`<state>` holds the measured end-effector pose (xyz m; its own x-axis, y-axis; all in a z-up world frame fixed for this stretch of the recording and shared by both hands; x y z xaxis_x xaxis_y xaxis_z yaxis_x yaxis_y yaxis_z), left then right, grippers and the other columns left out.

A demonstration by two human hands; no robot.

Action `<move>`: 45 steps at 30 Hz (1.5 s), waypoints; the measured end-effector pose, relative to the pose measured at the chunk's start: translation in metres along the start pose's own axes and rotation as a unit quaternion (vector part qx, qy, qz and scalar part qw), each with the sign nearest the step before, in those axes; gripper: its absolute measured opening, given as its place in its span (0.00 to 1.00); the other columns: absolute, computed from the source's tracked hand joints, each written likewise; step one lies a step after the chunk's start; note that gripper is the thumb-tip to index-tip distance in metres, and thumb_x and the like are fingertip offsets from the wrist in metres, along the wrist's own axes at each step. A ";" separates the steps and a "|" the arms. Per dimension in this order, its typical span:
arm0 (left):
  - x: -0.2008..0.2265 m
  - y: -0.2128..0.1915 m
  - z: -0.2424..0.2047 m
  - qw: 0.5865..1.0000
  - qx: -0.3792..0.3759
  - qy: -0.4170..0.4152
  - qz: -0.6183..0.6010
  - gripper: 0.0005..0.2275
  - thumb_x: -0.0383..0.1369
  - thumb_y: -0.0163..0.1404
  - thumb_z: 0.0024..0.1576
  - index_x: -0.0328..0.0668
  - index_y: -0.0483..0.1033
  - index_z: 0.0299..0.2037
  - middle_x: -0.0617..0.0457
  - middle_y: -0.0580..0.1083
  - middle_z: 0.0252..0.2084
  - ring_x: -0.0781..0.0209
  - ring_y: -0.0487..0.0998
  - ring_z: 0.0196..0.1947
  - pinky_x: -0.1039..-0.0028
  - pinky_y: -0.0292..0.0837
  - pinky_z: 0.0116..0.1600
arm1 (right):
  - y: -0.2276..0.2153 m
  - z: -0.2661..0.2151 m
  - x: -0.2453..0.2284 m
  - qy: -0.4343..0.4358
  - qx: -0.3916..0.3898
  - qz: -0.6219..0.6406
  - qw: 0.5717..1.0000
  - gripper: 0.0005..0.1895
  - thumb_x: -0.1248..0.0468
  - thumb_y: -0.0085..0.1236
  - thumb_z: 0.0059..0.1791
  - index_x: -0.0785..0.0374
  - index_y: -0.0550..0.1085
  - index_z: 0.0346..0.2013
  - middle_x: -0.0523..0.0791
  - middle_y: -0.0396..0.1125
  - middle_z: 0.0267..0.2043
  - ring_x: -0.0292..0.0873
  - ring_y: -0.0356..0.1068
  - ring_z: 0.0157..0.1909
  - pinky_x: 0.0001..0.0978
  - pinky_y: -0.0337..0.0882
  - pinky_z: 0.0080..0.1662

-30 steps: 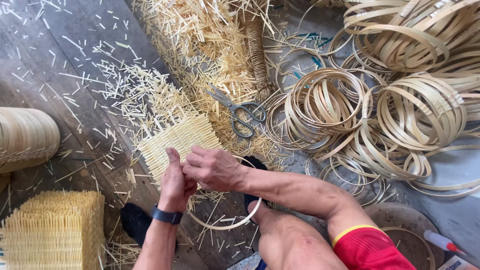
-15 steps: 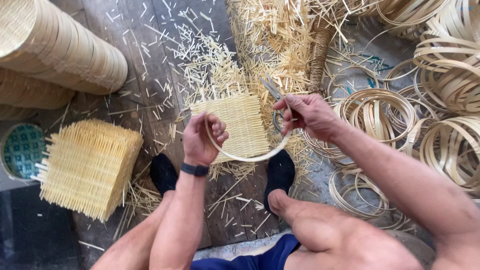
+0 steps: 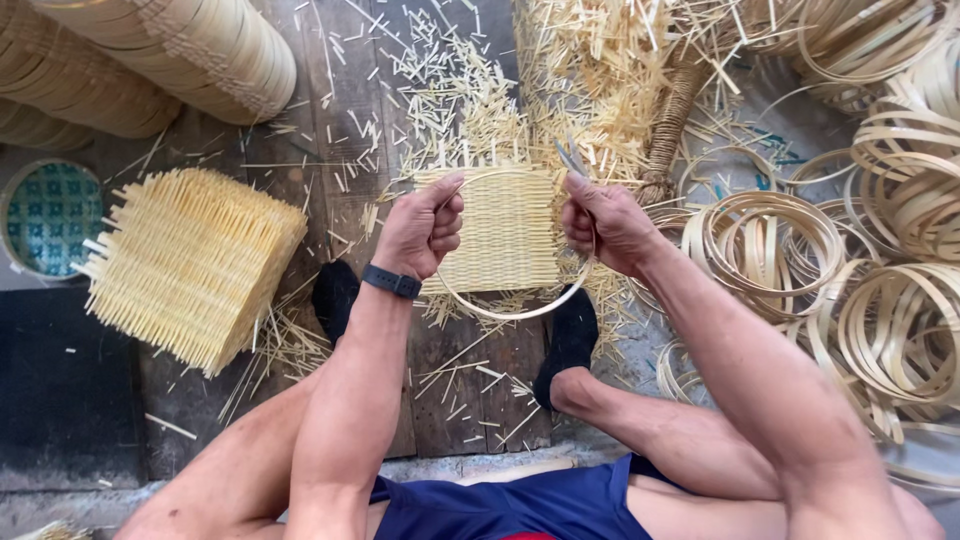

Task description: The person sits on the floor and repeatedly places a circular bamboo ring onto a square woven mat, trims the excess mat material with shears using a wooden template, and stacks the finished circular pieces.

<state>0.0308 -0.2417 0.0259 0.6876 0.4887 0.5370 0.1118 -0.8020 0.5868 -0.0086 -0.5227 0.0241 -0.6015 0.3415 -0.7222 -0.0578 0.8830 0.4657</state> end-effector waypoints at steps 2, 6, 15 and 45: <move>-0.006 -0.015 0.005 0.999 0.036 0.013 -0.024 0.13 0.38 0.54 0.61 0.40 0.72 0.27 0.63 0.59 0.15 0.73 0.55 0.14 0.81 0.48 0.18 | -0.003 0.004 0.008 -0.051 0.046 -0.090 0.994 0.19 0.51 0.55 0.56 0.64 0.77 0.32 0.41 0.65 0.24 0.35 0.64 0.24 0.25 0.67 0.28; -0.031 -0.056 0.033 0.985 0.128 0.064 -0.097 0.06 0.35 0.55 0.57 0.43 0.74 0.34 0.59 0.66 0.19 0.70 0.64 0.16 0.80 0.56 0.20 | -0.004 0.022 0.030 -0.083 0.172 -0.184 0.964 0.07 0.65 0.61 0.49 0.64 0.78 0.41 0.43 0.72 0.31 0.34 0.68 0.24 0.23 0.72 0.26; -0.094 -0.139 0.088 0.771 0.298 0.277 0.490 0.08 0.26 0.63 0.48 0.41 0.85 0.38 0.50 0.81 0.33 0.61 0.81 0.30 0.71 0.77 0.40 | -0.020 0.076 0.090 -0.075 0.350 -0.443 0.822 0.06 0.66 0.67 0.45 0.63 0.83 0.36 0.46 0.78 0.33 0.39 0.76 0.34 0.31 0.75 0.42; -0.085 -0.162 0.099 0.833 0.302 0.152 0.438 0.09 0.29 0.67 0.44 0.38 0.86 0.34 0.51 0.82 0.29 0.65 0.82 0.28 0.75 0.77 0.39 | -0.036 0.086 0.121 -0.060 0.388 -0.412 0.822 0.08 0.64 0.71 0.41 0.57 0.84 0.35 0.45 0.78 0.31 0.37 0.76 0.32 0.31 0.74 0.42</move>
<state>0.0254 -0.1872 -0.1746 0.4910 -0.3849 0.7815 0.0656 -0.8782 -0.4738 -0.0107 -0.4857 -0.1243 -0.5280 -0.4869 -0.6958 0.1480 0.7541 -0.6399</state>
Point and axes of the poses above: each hand's wrist, its own z-axis towards the middle knuckle, its own y-axis out of the palm, x = y × z, the point moved 2 cm from there along z, towards the middle knuckle
